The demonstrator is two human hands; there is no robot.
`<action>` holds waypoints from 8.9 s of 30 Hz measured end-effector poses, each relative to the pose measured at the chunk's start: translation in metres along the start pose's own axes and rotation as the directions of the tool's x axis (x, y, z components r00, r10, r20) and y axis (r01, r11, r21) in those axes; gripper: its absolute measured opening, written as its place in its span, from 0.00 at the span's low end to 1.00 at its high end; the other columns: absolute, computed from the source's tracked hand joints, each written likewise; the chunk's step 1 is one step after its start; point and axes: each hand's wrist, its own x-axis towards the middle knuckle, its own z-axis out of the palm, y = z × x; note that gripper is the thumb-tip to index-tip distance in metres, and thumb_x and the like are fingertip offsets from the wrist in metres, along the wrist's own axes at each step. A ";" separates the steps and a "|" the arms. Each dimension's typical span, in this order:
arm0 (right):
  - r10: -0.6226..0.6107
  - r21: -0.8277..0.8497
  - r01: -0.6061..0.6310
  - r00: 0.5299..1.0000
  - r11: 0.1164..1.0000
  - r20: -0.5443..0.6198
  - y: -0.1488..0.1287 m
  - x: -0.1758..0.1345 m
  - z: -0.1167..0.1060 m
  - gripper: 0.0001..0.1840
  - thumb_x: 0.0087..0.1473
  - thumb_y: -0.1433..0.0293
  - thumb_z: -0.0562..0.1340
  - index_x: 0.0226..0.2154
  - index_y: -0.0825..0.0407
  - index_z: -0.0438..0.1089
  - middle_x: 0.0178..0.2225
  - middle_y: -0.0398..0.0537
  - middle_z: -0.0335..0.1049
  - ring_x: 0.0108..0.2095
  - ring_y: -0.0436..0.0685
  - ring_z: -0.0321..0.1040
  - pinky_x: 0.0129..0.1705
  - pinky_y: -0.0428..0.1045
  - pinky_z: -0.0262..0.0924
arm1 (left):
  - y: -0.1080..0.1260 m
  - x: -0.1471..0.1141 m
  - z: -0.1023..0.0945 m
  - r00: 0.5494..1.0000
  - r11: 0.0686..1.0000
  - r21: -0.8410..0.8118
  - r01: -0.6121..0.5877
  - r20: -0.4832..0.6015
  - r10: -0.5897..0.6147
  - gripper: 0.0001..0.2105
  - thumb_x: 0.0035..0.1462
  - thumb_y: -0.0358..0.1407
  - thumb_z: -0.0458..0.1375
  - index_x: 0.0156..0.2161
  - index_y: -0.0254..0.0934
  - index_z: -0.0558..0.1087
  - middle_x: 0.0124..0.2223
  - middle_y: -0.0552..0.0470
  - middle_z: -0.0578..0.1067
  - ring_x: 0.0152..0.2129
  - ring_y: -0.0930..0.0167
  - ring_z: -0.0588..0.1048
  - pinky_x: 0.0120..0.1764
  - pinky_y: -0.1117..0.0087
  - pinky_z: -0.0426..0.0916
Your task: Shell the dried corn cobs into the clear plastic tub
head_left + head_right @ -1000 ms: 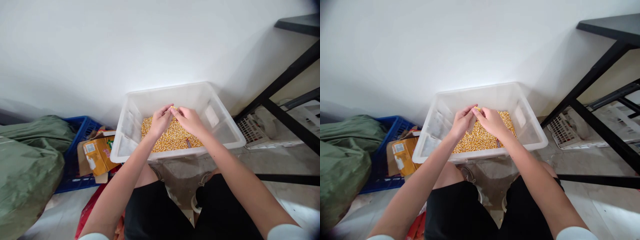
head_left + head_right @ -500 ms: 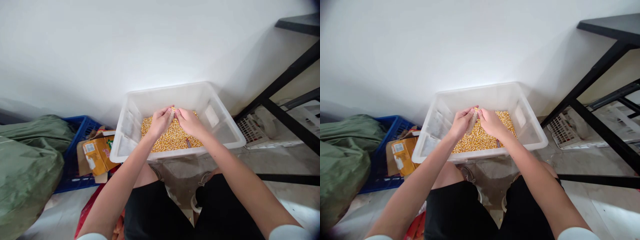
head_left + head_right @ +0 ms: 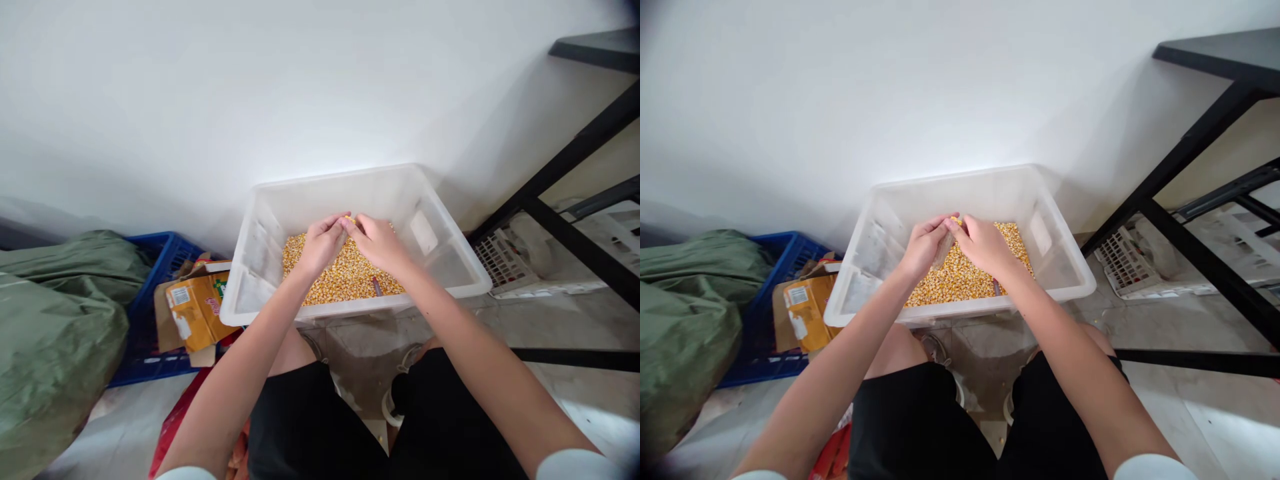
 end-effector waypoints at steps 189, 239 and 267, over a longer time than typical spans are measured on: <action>0.371 0.749 -0.374 0.910 0.546 0.184 0.016 0.015 -0.010 0.03 0.44 0.71 0.62 0.25 0.53 0.72 0.27 0.46 0.74 0.30 0.53 0.73 0.34 0.49 0.71 | 0.000 -0.001 -0.002 0.961 0.957 0.104 -0.270 0.081 0.263 0.15 0.49 0.34 0.68 0.35 0.38 0.64 0.41 0.49 0.78 0.39 0.71 0.78 0.43 0.67 0.76; 0.376 0.674 -0.672 0.736 0.307 0.562 0.012 0.011 -0.018 0.07 0.40 0.72 0.58 0.17 0.56 0.68 0.18 0.47 0.68 0.15 0.46 0.58 0.14 0.42 0.57 | 0.000 -0.008 -0.004 0.895 0.811 0.382 -0.444 0.243 0.375 0.12 0.54 0.30 0.62 0.45 0.38 0.79 0.49 0.44 0.80 0.48 0.64 0.78 0.54 0.60 0.70; 0.312 0.709 -0.430 0.901 0.559 0.301 0.002 0.007 -0.014 0.08 0.43 0.70 0.58 0.19 0.55 0.71 0.21 0.47 0.70 0.18 0.49 0.63 0.21 0.46 0.65 | 0.003 -0.004 -0.005 0.955 0.936 0.211 -0.281 0.157 0.251 0.13 0.53 0.33 0.64 0.45 0.34 0.77 0.44 0.44 0.80 0.40 0.68 0.78 0.46 0.65 0.72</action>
